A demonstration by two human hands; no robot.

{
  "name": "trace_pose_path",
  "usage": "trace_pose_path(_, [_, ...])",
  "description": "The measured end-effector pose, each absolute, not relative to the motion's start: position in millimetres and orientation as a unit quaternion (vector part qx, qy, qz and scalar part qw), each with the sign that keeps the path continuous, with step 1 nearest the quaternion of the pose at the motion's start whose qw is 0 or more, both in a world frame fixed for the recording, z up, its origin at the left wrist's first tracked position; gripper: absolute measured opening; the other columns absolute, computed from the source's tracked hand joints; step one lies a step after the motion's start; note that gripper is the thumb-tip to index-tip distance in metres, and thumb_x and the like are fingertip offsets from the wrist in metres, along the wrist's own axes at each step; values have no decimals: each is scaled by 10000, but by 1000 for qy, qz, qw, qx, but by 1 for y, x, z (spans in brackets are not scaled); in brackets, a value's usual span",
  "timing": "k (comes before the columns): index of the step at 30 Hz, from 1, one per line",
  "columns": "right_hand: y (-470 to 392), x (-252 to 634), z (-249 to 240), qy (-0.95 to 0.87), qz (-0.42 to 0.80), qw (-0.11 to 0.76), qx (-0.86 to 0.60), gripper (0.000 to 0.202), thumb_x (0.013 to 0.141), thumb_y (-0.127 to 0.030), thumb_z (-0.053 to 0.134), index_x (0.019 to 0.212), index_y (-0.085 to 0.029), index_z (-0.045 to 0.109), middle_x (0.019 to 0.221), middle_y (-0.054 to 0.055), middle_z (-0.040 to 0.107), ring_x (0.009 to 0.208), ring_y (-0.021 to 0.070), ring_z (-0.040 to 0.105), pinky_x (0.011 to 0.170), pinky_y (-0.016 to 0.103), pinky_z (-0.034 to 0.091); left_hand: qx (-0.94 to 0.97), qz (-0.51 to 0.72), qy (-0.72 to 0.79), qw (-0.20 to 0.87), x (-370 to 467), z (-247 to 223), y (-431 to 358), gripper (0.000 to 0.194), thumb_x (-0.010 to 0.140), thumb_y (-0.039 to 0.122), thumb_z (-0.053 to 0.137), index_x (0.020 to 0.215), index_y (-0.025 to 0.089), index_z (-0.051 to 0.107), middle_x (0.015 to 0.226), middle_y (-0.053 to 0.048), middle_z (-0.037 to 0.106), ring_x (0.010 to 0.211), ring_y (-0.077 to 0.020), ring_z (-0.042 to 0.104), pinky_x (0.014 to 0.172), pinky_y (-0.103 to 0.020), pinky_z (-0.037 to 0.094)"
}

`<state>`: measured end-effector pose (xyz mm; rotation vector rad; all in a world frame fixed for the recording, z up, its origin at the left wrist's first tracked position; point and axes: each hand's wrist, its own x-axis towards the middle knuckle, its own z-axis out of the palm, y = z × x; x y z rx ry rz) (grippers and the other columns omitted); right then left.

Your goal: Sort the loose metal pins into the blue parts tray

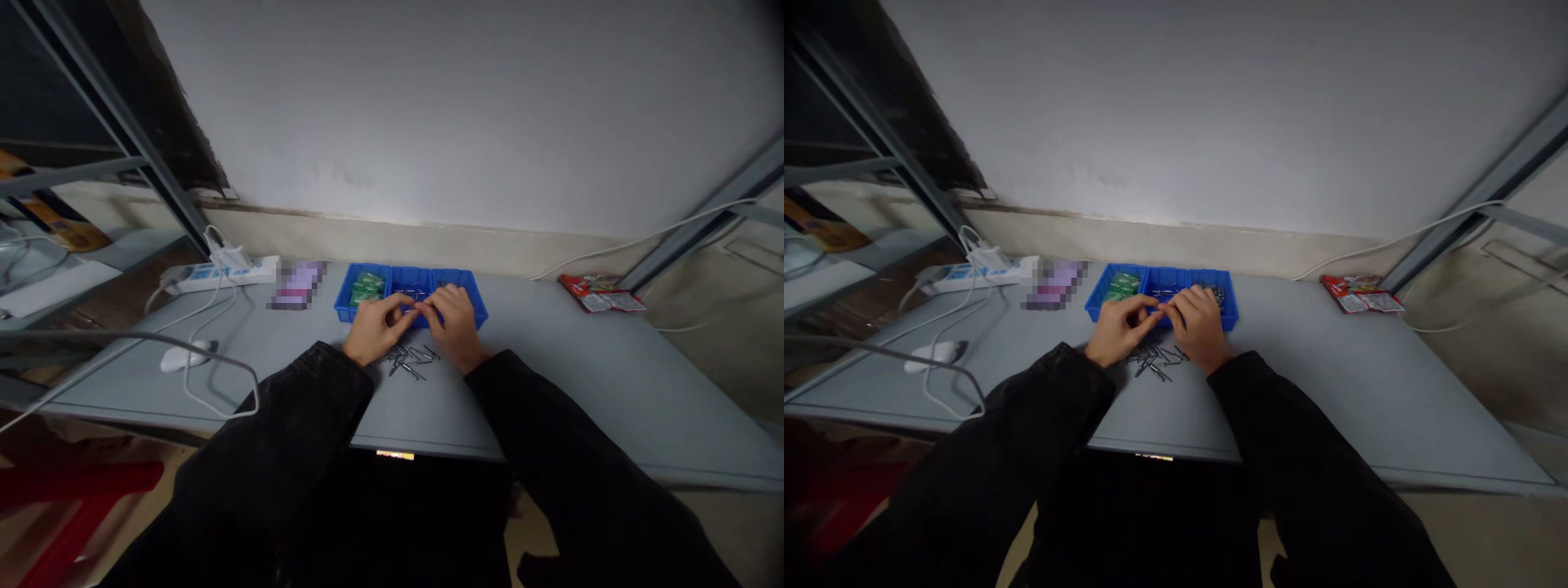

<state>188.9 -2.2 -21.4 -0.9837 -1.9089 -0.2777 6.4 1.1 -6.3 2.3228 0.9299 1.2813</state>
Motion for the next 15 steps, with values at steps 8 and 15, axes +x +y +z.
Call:
trace_pose_path(8, [-4,186,-21,-758,-65,519,-390,237,1022,-376,560,852,-213,586,766,22,613,774,218,535,743,367,384,806,464,335,151,6,-3,0,109,955,254,592,983,164,646,647,51,545,550,-87,471,594,-216,392])
trace_pose_path(15, [-7,184,-19,-803,-69,469,-362,172,1024,-208,455,1016,-192,626,938,60,669,880,239,552,809,399,402,801,484,322,144,6,-1,1,114,953,264,591,959,164,644,775,3,592,688,-115,539,625,-230,439])
